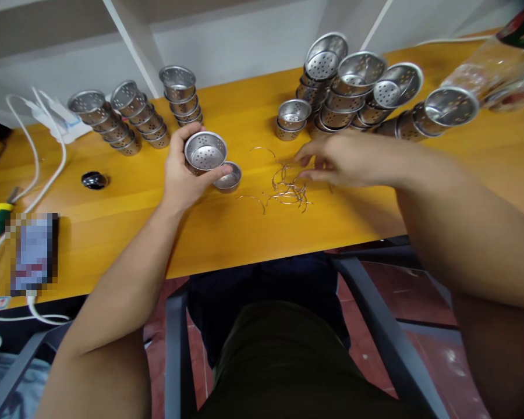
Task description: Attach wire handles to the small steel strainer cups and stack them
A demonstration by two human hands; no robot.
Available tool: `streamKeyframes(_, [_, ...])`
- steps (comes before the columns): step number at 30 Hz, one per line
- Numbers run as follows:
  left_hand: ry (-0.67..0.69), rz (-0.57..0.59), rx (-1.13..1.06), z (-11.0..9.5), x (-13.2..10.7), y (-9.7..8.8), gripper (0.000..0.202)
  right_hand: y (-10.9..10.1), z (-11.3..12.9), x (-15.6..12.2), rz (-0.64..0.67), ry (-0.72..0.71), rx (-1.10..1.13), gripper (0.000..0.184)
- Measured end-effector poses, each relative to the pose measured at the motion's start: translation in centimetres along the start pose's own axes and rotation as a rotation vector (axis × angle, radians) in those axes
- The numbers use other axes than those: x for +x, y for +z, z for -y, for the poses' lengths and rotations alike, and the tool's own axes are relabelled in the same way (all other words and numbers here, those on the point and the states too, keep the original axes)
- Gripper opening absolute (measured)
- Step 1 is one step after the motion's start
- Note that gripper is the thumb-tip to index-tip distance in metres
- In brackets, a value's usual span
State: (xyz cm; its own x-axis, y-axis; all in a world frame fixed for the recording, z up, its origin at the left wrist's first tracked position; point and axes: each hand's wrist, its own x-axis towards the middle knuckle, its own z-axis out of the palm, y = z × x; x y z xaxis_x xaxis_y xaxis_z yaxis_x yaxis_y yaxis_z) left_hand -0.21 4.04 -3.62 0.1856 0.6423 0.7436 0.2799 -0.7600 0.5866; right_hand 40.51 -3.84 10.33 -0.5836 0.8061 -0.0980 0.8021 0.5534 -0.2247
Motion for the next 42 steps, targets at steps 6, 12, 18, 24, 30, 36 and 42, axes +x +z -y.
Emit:
streamKeyframes(6, [-0.090, 0.049, 0.063, -0.2, -0.3, -0.4, 0.119, 4.0, -1.8, 4.9, 0.022, -0.134, -0.133, 0.036])
streamKeyframes(12, [-0.067, 0.047, 0.067, -0.4, -0.2, -0.4, 0.130, 3.5, 0.7, 7.3, 0.170, -0.061, -0.362, 0.024])
streamKeyframes(18, [-0.052, 0.053, 0.005, -0.8, -0.1, -0.2, 0.126, 1.4, 0.7, 7.8, 0.207, -0.157, -0.188, 0.010])
streamKeyframes(24, [-0.100, 0.077, 0.025, -0.6, -0.2, -0.2, 0.124, -1.4, -0.2, 6.9, 0.120, -0.103, 0.106, 0.017])
streamKeyframes(30, [-0.104, 0.096, 0.075, -1.4, -0.3, -0.3, 0.113, -1.3, 0.1, 6.8, 0.100, -0.090, 0.252, 0.014])
streamKeyframes(36, [-0.041, 0.060, 0.068, -1.9, -0.2, -0.1, 0.112, -1.3, 2.8, 5.8, -0.249, -0.166, 0.620, 0.021])
streamKeyframes(42, [-0.046, 0.093, 0.020, -2.0, -0.2, 0.0, 0.112, 0.4, 7.3, 7.1, -0.475, -0.201, 1.000, 0.030])
